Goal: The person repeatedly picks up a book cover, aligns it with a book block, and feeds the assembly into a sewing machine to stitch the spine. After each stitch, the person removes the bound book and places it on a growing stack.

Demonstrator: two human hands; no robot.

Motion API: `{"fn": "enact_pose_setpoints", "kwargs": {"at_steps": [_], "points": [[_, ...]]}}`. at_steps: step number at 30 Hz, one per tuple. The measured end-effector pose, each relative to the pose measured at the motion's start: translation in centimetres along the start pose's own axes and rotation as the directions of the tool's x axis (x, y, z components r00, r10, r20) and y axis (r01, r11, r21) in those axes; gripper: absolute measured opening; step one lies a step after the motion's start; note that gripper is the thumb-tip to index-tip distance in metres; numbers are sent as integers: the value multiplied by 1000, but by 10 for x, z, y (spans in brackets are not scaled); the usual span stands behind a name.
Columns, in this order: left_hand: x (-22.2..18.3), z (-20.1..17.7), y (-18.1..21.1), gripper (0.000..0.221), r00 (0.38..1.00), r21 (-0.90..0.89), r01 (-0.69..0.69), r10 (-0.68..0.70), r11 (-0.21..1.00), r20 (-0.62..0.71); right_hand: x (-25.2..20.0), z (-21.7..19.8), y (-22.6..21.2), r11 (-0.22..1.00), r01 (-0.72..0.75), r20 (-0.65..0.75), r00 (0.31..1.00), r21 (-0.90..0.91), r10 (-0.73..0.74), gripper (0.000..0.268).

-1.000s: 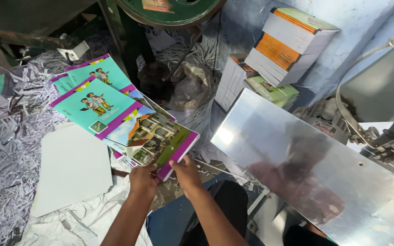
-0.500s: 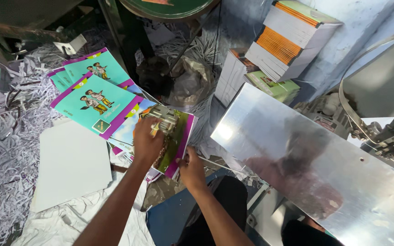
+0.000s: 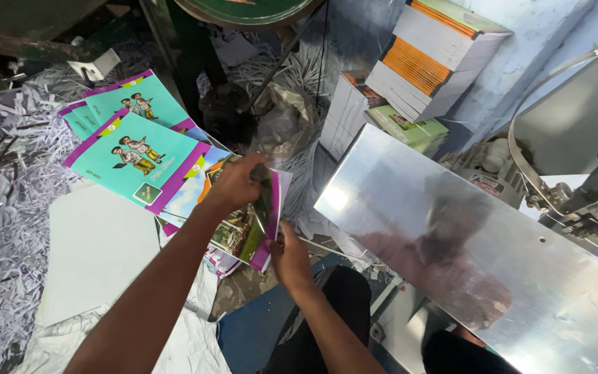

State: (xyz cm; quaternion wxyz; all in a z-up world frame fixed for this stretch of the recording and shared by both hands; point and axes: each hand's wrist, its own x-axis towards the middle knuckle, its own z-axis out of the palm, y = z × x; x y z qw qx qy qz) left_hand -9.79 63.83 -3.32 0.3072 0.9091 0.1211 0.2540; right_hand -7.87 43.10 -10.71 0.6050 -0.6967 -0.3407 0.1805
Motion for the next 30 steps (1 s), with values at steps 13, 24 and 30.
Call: {"fn": "enact_pose_setpoints", "kwargs": {"at_steps": [13, 24, 30], "points": [[33, 2, -24, 17, 955, 253, -102, 24, 962, 294, -6, -8, -19, 997, -50, 62, 997, -54, 54, 52], [33, -9, -18, 27, 934, 144, 5, -56, 990, 353, -1, -19, -38, 907, 402, 65, 915, -121, -397, 83], [37, -7, -23, 30, 969, 95, -56, 31, 994, 246, 2, -14, -16, 975, -123, 250, 954, -184, 168, 49]]}}
